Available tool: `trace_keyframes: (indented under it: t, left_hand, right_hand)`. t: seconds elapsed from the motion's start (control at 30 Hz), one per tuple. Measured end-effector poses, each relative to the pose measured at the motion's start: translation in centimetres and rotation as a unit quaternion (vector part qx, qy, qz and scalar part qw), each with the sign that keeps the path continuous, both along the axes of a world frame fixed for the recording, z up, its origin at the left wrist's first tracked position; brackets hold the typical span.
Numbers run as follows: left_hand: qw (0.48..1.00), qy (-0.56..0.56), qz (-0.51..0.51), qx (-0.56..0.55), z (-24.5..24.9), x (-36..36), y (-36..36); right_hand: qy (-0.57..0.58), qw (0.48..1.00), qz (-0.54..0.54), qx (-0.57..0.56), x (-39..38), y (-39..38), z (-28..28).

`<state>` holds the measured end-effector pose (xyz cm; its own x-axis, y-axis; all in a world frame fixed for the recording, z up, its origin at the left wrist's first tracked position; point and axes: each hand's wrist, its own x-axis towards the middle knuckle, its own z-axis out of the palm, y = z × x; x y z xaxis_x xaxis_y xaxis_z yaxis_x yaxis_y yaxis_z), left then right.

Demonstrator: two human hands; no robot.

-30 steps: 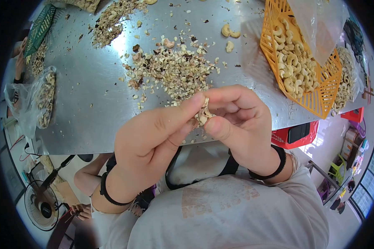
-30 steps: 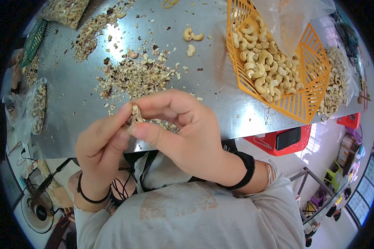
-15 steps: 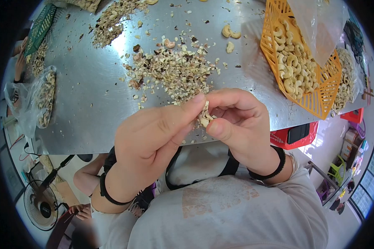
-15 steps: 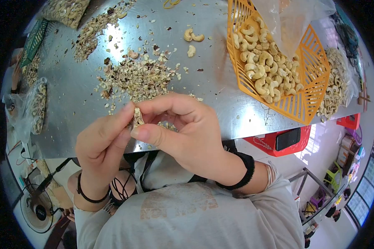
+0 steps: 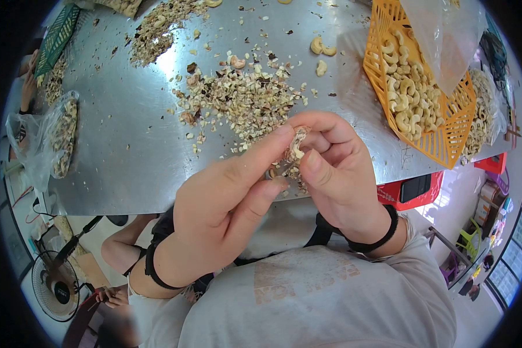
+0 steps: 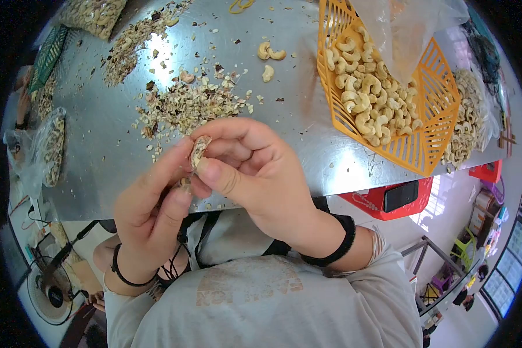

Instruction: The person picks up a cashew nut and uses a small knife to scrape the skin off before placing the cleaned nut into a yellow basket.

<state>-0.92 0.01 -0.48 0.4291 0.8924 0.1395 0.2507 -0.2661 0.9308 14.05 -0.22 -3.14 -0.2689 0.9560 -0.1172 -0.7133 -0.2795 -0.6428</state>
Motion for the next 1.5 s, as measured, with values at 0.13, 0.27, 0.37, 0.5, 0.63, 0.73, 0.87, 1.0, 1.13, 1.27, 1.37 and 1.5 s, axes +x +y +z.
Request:
trace_keyframes:
  t: [0.13,0.27,0.37,0.5,0.63,0.73,0.87,1.0,1.13,1.27,1.37,1.5]
  left_hand:
    - [1.0,-0.01,-0.005,-0.019,0.1,0.2,-0.1]
    - [0.999,0.02,-0.003,0.026,0.3,0.3,0.0]
    - [0.997,0.049,-0.003,0.061,0.4,0.4,0.0]
    - [0.992,0.068,0.005,0.107,0.2,0.2,0.2]
    - [0.999,0.032,0.021,0.011,0.6,0.1,-0.1]
    - [0.999,-0.003,0.024,-0.049,0.5,0.1,0.1]
    - [1.0,-0.014,0.008,-0.012,0.5,0.1,0.4]
    - [0.993,-0.034,-0.003,-0.111,0.9,-0.3,0.3]
    - [0.995,-0.033,-0.021,-0.093,0.9,-0.6,0.6]
    - [0.999,0.047,-0.006,-0.002,0.8,-0.6,0.4]
    - [0.999,0.002,0.002,-0.045,0.8,-0.6,0.5]
    - [0.996,-0.054,-0.011,-0.069,0.7,-0.5,0.6]
  right_hand:
    - [-0.005,1.0,-0.014,0.014,0.0,-0.2,-0.1]
    - [-0.017,0.998,-0.053,0.014,-0.3,-0.5,0.0]
    - [-0.033,0.996,-0.078,0.024,-0.5,-0.7,0.0]
    - [-0.119,0.986,-0.082,0.08,-0.4,-1.0,-0.2]
    - [-0.077,0.993,-0.056,0.073,-0.2,-0.7,-0.2]
    - [-0.048,0.996,-0.053,0.047,-0.2,-0.5,0.1]
    - [-0.031,0.998,-0.045,0.033,-0.1,-0.5,0.1]
    - [-0.02,0.999,-0.028,0.033,0.0,-0.4,0.3]
    - [-0.035,0.998,-0.031,0.048,0.0,-0.5,0.2]
    - [-0.079,0.994,-0.037,0.062,-0.2,-0.6,0.1]
    - [-0.065,0.996,-0.025,0.053,0.0,-0.4,0.3]
    - [-0.023,0.999,-0.002,0.029,0.1,-0.1,0.6]
